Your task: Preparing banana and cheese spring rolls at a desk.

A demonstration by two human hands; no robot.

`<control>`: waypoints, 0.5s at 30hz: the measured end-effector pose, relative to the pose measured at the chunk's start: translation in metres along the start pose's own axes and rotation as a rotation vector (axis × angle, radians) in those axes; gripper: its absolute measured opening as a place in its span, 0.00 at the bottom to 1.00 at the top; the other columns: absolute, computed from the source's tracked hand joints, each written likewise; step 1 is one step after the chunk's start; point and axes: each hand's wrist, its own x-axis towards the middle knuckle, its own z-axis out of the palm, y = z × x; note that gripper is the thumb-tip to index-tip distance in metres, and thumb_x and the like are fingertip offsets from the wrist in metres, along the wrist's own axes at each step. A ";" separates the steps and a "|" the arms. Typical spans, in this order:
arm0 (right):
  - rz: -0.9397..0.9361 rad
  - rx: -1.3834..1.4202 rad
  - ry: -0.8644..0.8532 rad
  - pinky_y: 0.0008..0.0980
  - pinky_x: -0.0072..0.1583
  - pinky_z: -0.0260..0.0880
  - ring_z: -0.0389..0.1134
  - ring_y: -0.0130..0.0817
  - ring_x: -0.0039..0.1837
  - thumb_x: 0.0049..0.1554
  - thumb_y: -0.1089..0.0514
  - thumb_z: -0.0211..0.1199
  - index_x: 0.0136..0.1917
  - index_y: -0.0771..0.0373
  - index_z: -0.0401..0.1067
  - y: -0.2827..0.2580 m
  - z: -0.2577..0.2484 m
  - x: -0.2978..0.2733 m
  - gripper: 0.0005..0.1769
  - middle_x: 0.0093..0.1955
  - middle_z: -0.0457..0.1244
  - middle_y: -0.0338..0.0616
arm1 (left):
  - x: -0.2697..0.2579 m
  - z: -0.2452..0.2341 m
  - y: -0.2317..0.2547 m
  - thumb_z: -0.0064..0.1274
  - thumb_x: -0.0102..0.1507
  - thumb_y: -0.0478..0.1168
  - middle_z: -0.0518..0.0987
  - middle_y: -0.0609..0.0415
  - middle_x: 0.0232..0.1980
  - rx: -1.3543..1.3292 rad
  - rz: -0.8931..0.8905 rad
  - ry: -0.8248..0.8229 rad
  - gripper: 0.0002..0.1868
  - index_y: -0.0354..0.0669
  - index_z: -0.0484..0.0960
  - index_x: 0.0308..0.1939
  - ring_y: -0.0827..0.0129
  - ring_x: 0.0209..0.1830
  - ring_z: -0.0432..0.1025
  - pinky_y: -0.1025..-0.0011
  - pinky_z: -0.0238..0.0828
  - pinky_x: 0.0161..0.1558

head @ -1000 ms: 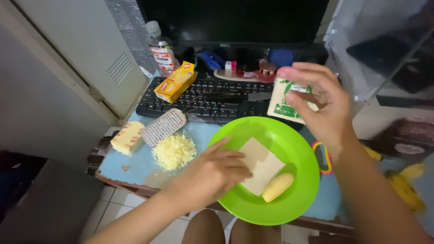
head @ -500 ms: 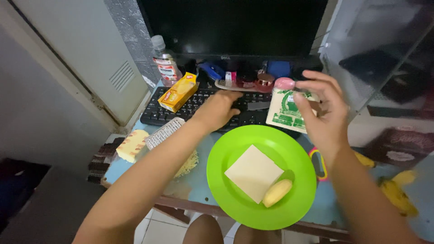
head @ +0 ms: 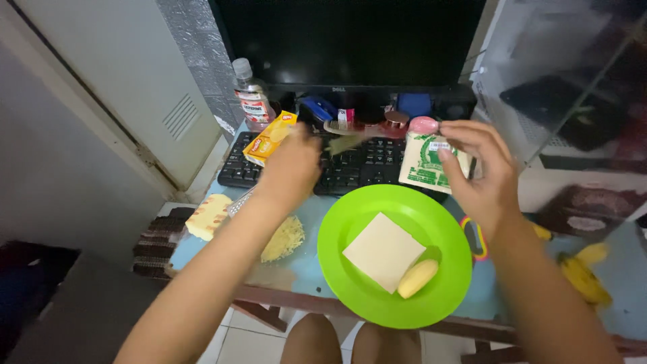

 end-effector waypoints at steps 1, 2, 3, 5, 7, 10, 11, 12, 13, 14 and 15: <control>0.004 -0.002 0.005 0.36 0.70 0.74 0.69 0.36 0.68 0.66 0.68 0.63 0.65 0.65 0.70 -0.017 -0.008 0.004 0.14 0.68 0.63 0.49 | -0.022 -0.036 0.015 0.52 0.59 0.32 0.72 0.33 0.62 0.001 0.005 -0.003 0.15 0.35 0.79 0.50 0.43 0.56 0.73 0.52 0.70 0.56; -0.006 -0.078 -0.146 0.38 0.68 0.72 0.69 0.39 0.67 0.61 0.67 0.64 0.63 0.63 0.71 -0.033 -0.016 0.010 0.16 0.65 0.65 0.48 | -0.042 -0.072 0.030 0.53 0.59 0.33 0.72 0.33 0.61 -0.155 -0.073 0.015 0.19 0.35 0.76 0.54 0.39 0.53 0.72 0.51 0.70 0.53; -0.017 -0.154 -0.297 0.40 0.66 0.70 0.70 0.41 0.65 0.57 0.66 0.66 0.61 0.61 0.73 -0.049 -0.025 0.015 0.18 0.62 0.67 0.47 | -0.062 -0.107 0.045 0.55 0.58 0.34 0.72 0.33 0.60 -0.310 -0.153 0.033 0.23 0.35 0.73 0.57 0.36 0.50 0.72 0.49 0.69 0.49; 0.095 -0.134 -0.493 0.40 0.64 0.70 0.70 0.42 0.63 0.52 0.68 0.65 0.60 0.60 0.74 -0.065 -0.035 0.009 0.21 0.61 0.68 0.46 | -0.100 -0.116 0.046 0.55 0.59 0.34 0.75 0.37 0.55 -0.414 -0.186 0.016 0.23 0.36 0.72 0.58 0.42 0.49 0.74 0.54 0.71 0.49; 0.253 -0.093 -0.710 0.40 0.62 0.69 0.70 0.43 0.62 0.48 0.69 0.64 0.60 0.58 0.75 -0.081 -0.038 -0.015 0.25 0.60 0.69 0.46 | -0.150 -0.111 0.050 0.56 0.60 0.34 0.78 0.41 0.50 -0.531 -0.241 -0.048 0.23 0.37 0.71 0.59 0.48 0.49 0.76 0.60 0.72 0.49; 0.417 -0.199 -0.967 0.35 0.64 0.68 0.70 0.37 0.63 0.48 0.62 0.71 0.61 0.49 0.76 -0.091 -0.036 -0.032 0.26 0.62 0.70 0.36 | -0.200 -0.089 0.055 0.55 0.62 0.36 0.82 0.48 0.45 -0.815 -0.408 -0.173 0.21 0.39 0.72 0.59 0.63 0.43 0.77 0.67 0.75 0.46; 0.471 -0.198 -0.979 0.35 0.64 0.68 0.70 0.34 0.64 0.48 0.60 0.71 0.61 0.48 0.76 -0.096 -0.035 -0.035 0.27 0.64 0.69 0.33 | -0.209 -0.082 0.058 0.55 0.64 0.36 0.82 0.50 0.44 -0.958 -0.427 -0.192 0.21 0.39 0.71 0.60 0.67 0.43 0.77 0.69 0.74 0.46; 0.528 -0.191 -0.996 0.34 0.64 0.68 0.69 0.32 0.64 0.48 0.58 0.72 0.61 0.46 0.76 -0.101 -0.034 -0.040 0.27 0.66 0.68 0.29 | -0.222 -0.075 0.062 0.54 0.65 0.37 0.82 0.52 0.43 -1.100 -0.453 -0.216 0.21 0.38 0.70 0.61 0.71 0.43 0.76 0.72 0.74 0.46; 0.533 -0.193 -0.995 0.34 0.64 0.68 0.69 0.32 0.64 0.48 0.58 0.72 0.61 0.46 0.76 -0.100 -0.034 -0.044 0.27 0.66 0.68 0.29 | -0.231 -0.065 0.064 0.54 0.65 0.37 0.82 0.52 0.43 -1.103 -0.451 -0.220 0.21 0.38 0.70 0.61 0.71 0.43 0.76 0.72 0.74 0.46; 0.471 -0.187 -0.993 0.35 0.63 0.68 0.69 0.34 0.64 0.48 0.58 0.70 0.61 0.47 0.76 -0.098 -0.034 -0.048 0.26 0.66 0.69 0.30 | -0.239 -0.054 0.067 0.51 0.66 0.37 0.81 0.53 0.43 -1.189 -0.492 -0.207 0.21 0.39 0.69 0.63 0.73 0.41 0.74 0.74 0.72 0.43; 0.409 -0.181 -0.989 0.36 0.63 0.69 0.69 0.35 0.64 0.48 0.59 0.69 0.60 0.48 0.76 -0.096 -0.033 -0.051 0.25 0.66 0.69 0.32 | -0.247 -0.044 0.069 0.48 0.68 0.37 0.80 0.53 0.43 -1.275 -0.533 -0.194 0.21 0.39 0.67 0.65 0.75 0.38 0.72 0.76 0.70 0.41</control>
